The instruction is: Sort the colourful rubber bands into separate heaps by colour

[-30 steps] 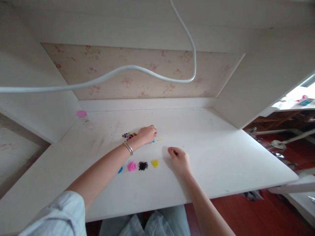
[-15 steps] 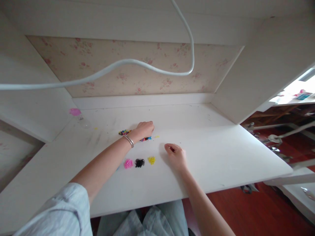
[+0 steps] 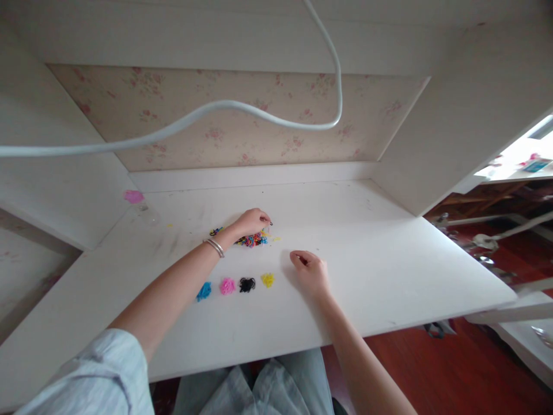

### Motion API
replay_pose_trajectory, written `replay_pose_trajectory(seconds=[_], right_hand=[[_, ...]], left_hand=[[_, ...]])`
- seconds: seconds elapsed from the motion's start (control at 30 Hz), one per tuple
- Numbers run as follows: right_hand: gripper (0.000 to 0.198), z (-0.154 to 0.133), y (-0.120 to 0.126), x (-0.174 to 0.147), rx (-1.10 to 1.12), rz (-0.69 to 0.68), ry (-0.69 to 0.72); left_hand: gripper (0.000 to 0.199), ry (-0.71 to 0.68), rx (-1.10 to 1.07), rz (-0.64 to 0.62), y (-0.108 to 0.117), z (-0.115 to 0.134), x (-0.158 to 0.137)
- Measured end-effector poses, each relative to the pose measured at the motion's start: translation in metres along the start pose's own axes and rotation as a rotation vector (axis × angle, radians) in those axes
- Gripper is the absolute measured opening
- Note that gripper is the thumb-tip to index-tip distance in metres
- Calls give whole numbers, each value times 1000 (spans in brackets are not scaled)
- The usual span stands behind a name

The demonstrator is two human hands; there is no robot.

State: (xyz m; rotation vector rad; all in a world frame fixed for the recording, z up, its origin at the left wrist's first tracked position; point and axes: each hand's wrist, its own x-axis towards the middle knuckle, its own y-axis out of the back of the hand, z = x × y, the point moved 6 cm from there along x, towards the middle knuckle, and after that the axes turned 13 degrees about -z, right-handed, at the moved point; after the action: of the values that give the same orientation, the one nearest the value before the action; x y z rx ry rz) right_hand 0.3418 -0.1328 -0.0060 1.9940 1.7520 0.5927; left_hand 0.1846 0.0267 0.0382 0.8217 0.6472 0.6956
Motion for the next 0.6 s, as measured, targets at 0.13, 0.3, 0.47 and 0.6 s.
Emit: replay_pose_trajectory(seconds=[0.13, 0.3, 0.47, 0.6], right_hand=[[32, 1, 0, 0, -8, -3, 2], [31, 2, -1, 0, -14, -8, 3], [30, 4, -2, 1, -9, -5, 8], [29, 4, -3, 0, -8, -4, 13]], left_hand=[[25, 11, -84, 4, -2, -5, -4], [25, 28, -164, 8, -4, -9, -9], [23, 14, -182, 23, 1, -6, -20], [24, -18, -174, 44, 4, 1, -46]])
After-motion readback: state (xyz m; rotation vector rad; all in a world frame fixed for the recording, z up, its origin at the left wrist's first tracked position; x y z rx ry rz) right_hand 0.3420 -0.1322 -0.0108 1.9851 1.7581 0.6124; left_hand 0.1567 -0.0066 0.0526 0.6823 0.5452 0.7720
